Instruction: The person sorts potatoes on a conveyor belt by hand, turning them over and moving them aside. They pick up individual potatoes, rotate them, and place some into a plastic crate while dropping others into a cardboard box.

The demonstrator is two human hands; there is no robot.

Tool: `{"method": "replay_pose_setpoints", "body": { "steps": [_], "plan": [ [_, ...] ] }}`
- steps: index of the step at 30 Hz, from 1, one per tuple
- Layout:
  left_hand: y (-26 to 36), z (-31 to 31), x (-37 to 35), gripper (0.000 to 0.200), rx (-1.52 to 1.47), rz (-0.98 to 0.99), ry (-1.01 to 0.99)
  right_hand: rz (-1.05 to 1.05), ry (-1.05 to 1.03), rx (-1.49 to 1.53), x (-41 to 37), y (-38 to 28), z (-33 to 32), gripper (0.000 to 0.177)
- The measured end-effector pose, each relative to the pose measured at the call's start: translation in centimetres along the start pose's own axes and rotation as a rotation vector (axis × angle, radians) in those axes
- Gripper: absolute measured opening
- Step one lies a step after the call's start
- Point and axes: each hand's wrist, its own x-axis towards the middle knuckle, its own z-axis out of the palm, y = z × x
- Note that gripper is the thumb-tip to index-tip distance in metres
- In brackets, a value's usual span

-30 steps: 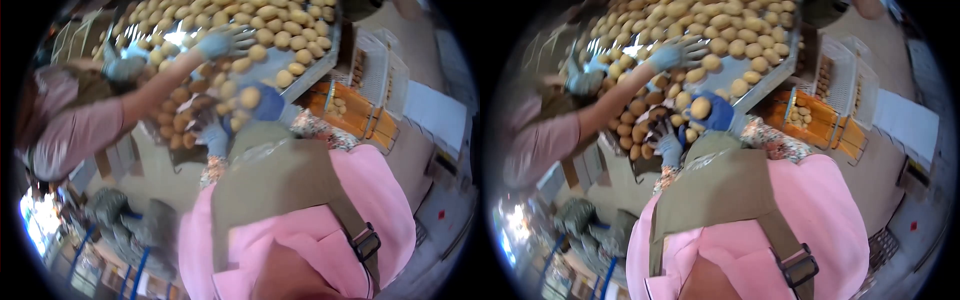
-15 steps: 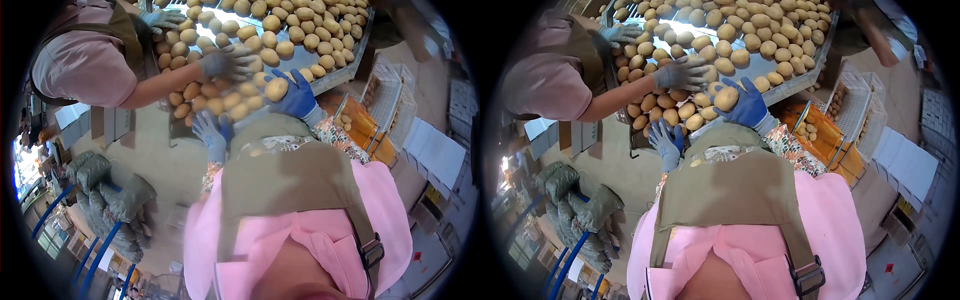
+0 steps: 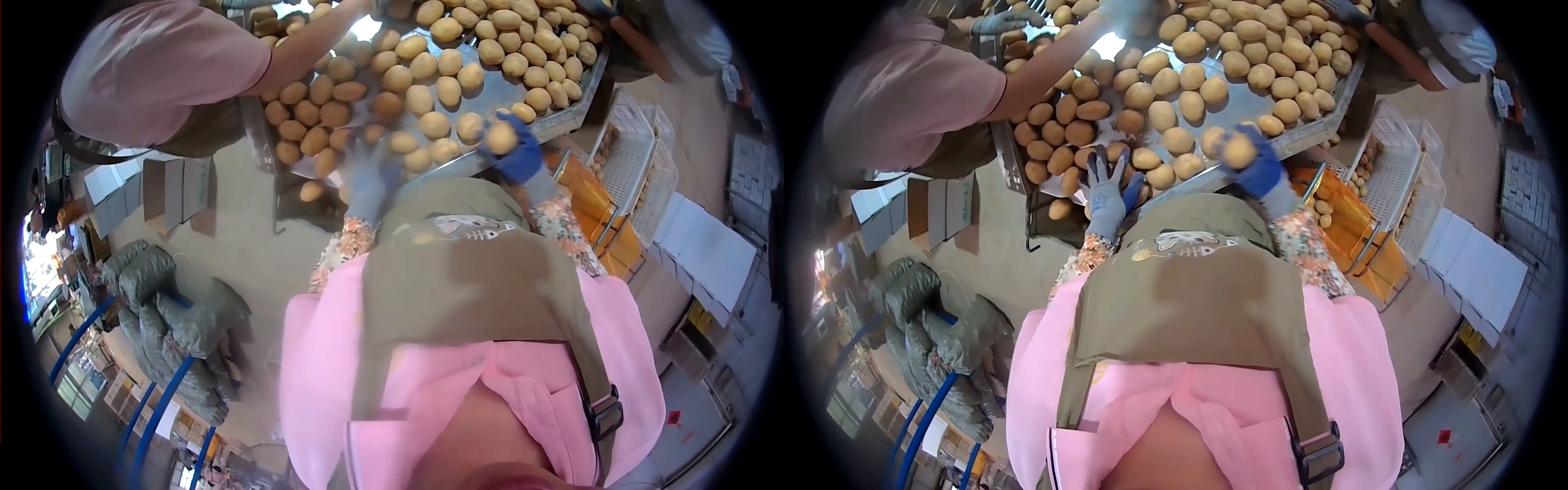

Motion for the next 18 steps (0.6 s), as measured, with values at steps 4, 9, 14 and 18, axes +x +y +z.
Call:
{"method": "replay_pose_setpoints", "body": {
  "steps": [4,9,14,18],
  "plan": [
    [-2.9,2.2,-3.3,0.055,0.172,-0.104,0.047,-0.260,0.333,-1.026,-4.2,0.6,-9.8,0.032],
    [-5.7,1.3,-5.5,0.045,-0.163,-0.280,0.171,0.623,0.211,-0.722,-9.6,7.4,-15.4,0.044],
    [-5.2,-5.6,-0.5,0.030,-0.267,-0.193,0.341,0.294,0.141,0.592,-3.8,8.9,-8.6,0.034],
    [-5.0,-1.5,4.3,0.049,-0.378,0.052,0.295,1.124,0.168,1.747,4.4,8.8,4.9,0.034]
  ]
}}
